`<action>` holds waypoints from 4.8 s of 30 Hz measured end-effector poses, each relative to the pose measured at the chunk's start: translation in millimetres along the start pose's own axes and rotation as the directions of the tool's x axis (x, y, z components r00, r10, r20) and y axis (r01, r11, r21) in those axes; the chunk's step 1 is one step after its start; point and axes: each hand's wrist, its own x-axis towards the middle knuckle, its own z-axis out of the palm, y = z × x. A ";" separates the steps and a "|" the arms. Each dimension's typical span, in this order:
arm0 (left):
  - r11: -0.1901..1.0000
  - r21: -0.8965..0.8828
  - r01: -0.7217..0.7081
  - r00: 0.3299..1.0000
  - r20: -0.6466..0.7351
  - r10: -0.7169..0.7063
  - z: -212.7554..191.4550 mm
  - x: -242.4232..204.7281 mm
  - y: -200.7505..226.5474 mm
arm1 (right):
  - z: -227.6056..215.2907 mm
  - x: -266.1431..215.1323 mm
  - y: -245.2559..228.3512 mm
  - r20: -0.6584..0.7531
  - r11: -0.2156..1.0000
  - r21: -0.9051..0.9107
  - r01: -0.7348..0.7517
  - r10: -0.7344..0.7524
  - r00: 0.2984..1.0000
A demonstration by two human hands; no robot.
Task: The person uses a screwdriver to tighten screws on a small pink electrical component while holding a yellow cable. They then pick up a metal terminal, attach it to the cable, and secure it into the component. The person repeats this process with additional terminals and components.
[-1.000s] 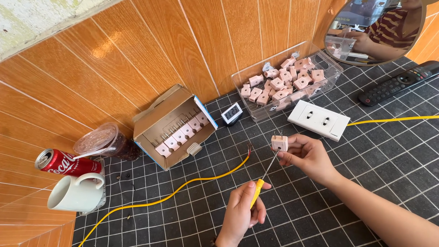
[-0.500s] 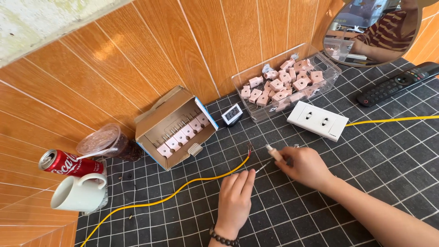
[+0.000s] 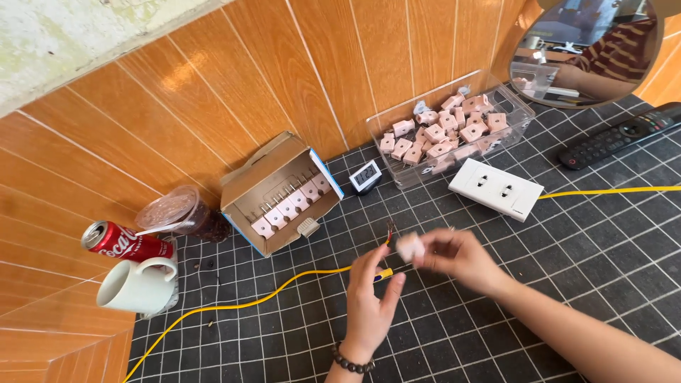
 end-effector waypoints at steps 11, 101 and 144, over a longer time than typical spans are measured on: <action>0.969 0.239 0.070 0.983 0.150 -0.108 -90.3 75.6 27.6 | 14.2 -10.6 -4.7 0.011 0.910 -0.358 0.207 -0.218 0.976; 0.334 0.849 -0.410 0.771 0.518 -0.370 101.9 314.2 -97.5 | 9.4 -9.5 1.3 0.420 0.550 -0.584 0.597 -0.425 0.802; 0.931 0.114 -0.348 0.757 0.620 0.207 -19.4 40.8 55.7 | -27.9 4.3 0.6 0.436 0.534 0.525 -0.663 0.500 0.748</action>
